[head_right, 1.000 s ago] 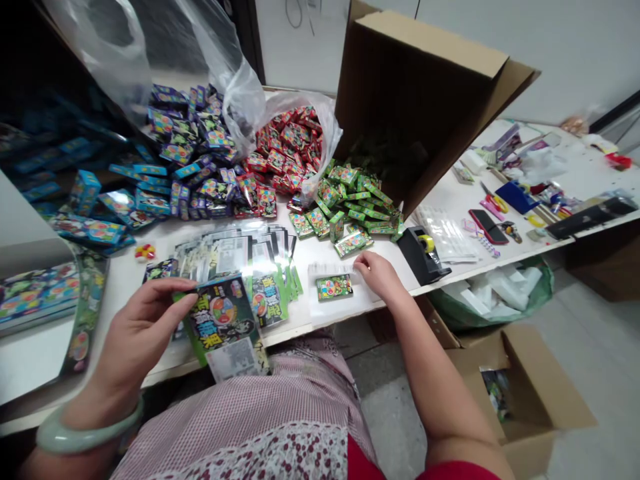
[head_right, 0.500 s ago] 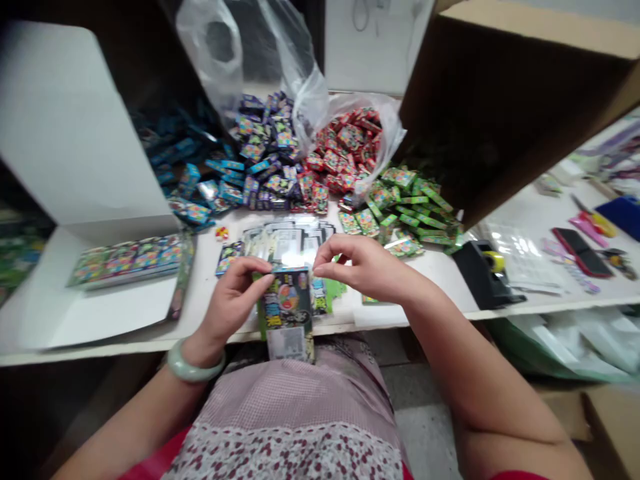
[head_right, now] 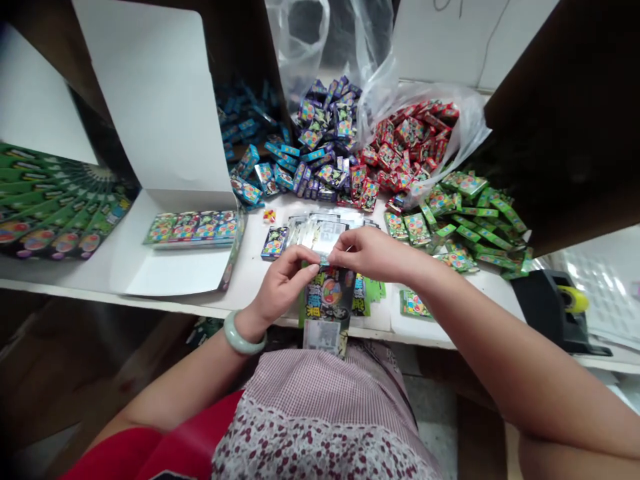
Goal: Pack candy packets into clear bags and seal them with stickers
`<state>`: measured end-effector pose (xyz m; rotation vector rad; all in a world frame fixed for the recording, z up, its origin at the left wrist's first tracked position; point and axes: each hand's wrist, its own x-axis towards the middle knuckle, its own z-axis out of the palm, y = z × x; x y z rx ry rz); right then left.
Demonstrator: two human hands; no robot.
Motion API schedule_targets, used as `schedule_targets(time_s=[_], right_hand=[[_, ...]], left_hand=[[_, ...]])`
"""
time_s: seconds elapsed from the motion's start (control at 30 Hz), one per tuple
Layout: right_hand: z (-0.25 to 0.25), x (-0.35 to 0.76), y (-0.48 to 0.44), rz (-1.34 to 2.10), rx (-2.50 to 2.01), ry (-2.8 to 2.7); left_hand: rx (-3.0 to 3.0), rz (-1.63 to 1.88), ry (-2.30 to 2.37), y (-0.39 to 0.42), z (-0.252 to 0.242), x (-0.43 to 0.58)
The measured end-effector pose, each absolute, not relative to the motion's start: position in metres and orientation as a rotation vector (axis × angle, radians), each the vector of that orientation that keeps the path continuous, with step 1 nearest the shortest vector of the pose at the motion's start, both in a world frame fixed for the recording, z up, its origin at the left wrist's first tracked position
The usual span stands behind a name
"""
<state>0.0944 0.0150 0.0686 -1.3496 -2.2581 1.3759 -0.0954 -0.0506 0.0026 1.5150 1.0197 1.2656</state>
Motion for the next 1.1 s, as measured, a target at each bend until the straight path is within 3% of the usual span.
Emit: schedule_targets(time_s=[0.37,0.57,0.7,0.83,0.97,1.03,1.1], right_hand=[[0.06,0.087,0.016,1.376,-1.45,-2.196],[0.049,0.084,0.018,1.954,-1.414,-1.714],[0.047,0.088,0.013,2.269,-1.343,-1.465],[0.042,0.102,0.018,1.943,-1.343,-1.616],[0.027,0.106,0.021,1.616,-1.383,-1.77],[0.018,0.101,0.014,1.57,-1.351,-1.869],[0.01,0.093,0.006,1.547,-1.288,-1.995]], left_hand=[[1.526,1.322,1.093,-0.048,0.001,-0.091],[1.471,1.301,1.034,-0.055,0.0,-0.09],[1.268,1.11,0.857,-0.077,-0.001,-0.102],[1.406,1.29,1.017,-0.093,0.04,-0.152],[1.807,1.711,1.608,-0.083,0.083,-0.227],[2.117,1.591,1.839,-0.066,0.078,-0.262],[2.295,1.202,2.094,-0.046,0.056,-0.287]])
